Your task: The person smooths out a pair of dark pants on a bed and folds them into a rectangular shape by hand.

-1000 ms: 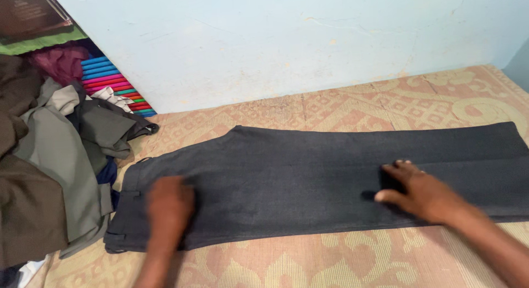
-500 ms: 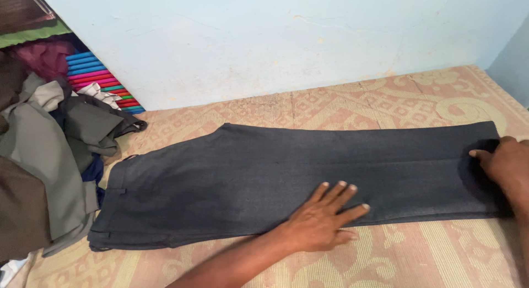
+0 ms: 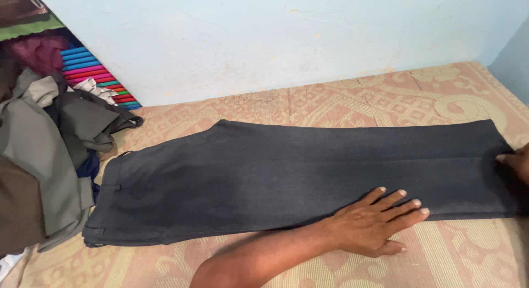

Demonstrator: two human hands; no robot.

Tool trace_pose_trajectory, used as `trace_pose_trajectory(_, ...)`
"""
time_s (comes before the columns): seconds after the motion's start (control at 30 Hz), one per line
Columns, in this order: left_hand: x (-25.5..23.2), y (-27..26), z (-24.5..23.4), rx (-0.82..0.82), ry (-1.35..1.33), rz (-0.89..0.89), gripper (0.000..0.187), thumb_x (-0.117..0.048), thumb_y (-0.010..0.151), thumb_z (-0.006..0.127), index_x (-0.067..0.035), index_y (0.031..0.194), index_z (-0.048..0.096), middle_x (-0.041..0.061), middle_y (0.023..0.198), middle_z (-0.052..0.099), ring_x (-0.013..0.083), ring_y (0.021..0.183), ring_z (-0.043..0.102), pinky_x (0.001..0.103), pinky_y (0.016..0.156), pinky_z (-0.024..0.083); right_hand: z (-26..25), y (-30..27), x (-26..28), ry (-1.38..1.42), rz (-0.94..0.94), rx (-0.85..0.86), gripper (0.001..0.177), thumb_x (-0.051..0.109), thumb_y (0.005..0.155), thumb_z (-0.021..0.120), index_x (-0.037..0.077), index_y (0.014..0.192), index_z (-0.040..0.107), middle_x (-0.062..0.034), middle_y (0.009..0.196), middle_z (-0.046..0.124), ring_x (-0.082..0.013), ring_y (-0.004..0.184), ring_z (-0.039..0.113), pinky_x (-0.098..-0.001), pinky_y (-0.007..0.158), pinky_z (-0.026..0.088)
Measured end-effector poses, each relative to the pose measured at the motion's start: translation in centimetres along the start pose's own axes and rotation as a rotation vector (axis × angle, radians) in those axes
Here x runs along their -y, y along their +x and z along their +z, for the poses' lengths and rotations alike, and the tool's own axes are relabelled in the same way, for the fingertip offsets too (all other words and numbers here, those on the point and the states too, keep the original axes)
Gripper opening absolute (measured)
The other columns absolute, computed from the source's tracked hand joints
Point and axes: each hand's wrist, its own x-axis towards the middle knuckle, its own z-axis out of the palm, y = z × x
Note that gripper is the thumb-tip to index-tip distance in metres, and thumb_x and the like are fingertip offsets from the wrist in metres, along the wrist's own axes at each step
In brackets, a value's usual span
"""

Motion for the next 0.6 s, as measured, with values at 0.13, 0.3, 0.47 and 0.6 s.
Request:
trace_pose_trajectory(0.13,-0.4,2.8,1.1,0.027,-0.028,0.065,0.077,-0.053,0.103,0.036,-0.015,0.166,0.015,0.012,0.171,0.025,0.0323,0.162,0.012,0.056,0.131,0.007,-0.9,0.5,-0.3,0.062,0.03,0.012,0.042,0.022,0.096,0.076,-0.019,0.086,0.072,-0.0313,0.07,0.072,-0.0374,0.053,0.071,-0.0472,0.056,0.059)
trace_pose_trajectory(0.3,-1.4,5.2,2.4,0.057,0.071,0.112,0.07,-0.051,0.105,0.035,-0.019,0.166,0.022,0.005,0.173,0.025,0.0266,0.163,0.013,0.05,0.134,0.008,-0.9,-0.2,-0.1,-0.118,0.132,-0.026,0.063,0.034,0.1,0.08,-0.026,0.082,0.071,-0.0346,0.068,0.073,-0.0408,0.058,0.073,-0.0464,0.063,0.06)
trace_pose_trajectory(0.47,-1.5,5.3,2.8,0.048,0.156,0.104,0.062,-0.051,0.107,0.033,-0.024,0.162,0.03,0.002,0.173,0.023,0.0231,0.163,0.012,0.047,0.135,0.009,-0.1,0.6,0.7,0.127,0.434,0.09,0.075,0.049,0.106,0.069,-0.026,0.099,0.067,-0.0378,0.085,0.071,-0.0458,0.071,0.071,-0.0494,0.067,0.057)
trace_pose_trajectory(0.6,-1.7,5.3,2.7,0.085,0.228,0.078,0.061,-0.054,0.105,0.032,-0.028,0.16,0.036,-0.001,0.173,0.024,0.0207,0.163,0.013,0.045,0.135,0.011,-0.3,0.1,0.5,0.036,0.329,0.061,0.069,0.05,0.103,0.07,-0.018,0.105,0.063,-0.0347,0.094,0.064,-0.0442,0.08,0.062,-0.0506,0.073,0.052)
